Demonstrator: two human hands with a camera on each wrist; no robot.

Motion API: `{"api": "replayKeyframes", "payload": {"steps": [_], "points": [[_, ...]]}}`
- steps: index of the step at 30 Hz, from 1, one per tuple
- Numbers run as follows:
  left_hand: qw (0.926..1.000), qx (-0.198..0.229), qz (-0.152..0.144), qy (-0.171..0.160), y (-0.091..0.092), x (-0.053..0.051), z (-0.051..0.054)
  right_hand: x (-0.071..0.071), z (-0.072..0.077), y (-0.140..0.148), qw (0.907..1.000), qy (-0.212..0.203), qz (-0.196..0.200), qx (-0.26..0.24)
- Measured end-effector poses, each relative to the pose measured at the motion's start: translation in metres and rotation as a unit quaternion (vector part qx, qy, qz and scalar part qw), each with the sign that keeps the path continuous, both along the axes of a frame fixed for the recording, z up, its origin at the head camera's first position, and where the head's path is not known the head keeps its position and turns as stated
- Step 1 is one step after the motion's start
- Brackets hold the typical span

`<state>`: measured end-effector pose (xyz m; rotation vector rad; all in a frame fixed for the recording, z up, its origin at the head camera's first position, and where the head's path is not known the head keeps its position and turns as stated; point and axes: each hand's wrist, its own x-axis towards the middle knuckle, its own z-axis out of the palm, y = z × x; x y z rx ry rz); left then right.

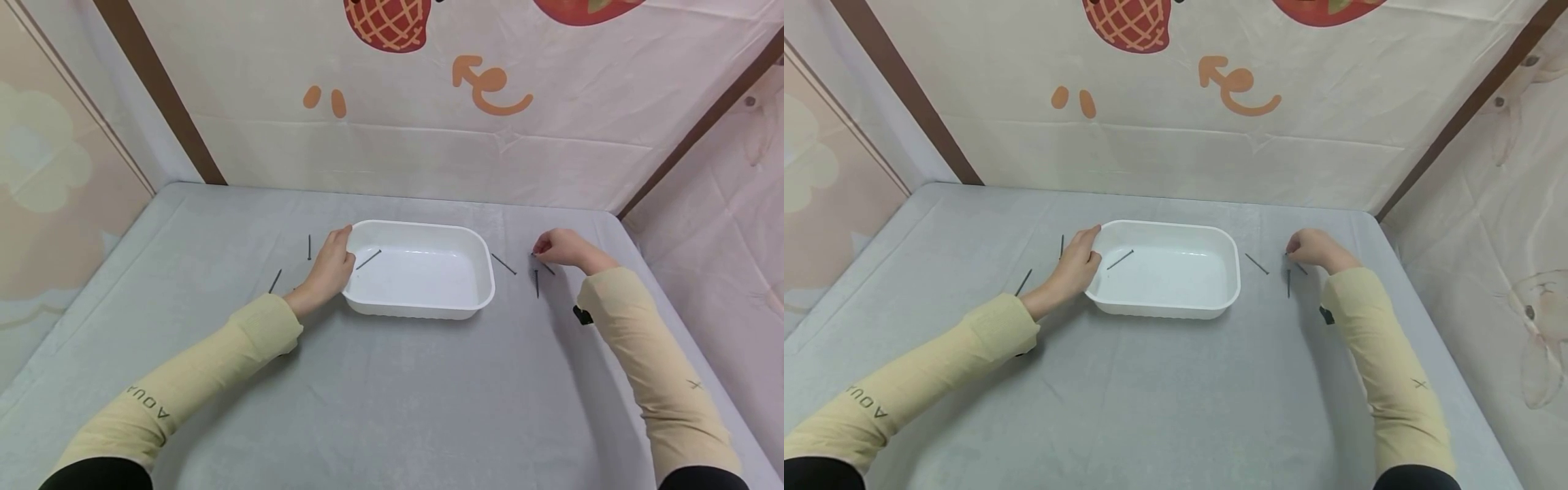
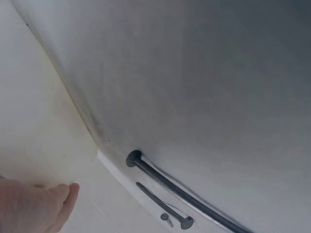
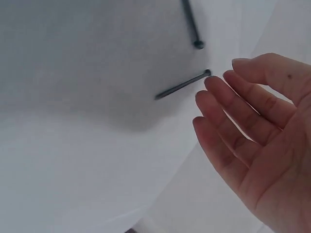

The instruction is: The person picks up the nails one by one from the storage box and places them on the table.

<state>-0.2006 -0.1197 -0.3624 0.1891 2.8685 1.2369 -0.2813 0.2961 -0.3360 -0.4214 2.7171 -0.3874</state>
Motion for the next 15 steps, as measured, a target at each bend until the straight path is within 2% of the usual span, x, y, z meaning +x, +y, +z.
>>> {"api": "replayKeyframes", "payload": {"steps": [8, 15], "points": [[1.0000, -0.005, 0.000, 0.002, 0.000, 0.000, -0.001, 0.003, 0.013, -0.018, 0.9995, 0.003, 0.027, 0.016], [1.0000, -0.002, -0.004, 0.003, 0.000, 0.000, 0.000, 0.006, 0.021, -0.032, 0.9990, -0.006, 0.032, 0.032]]}}
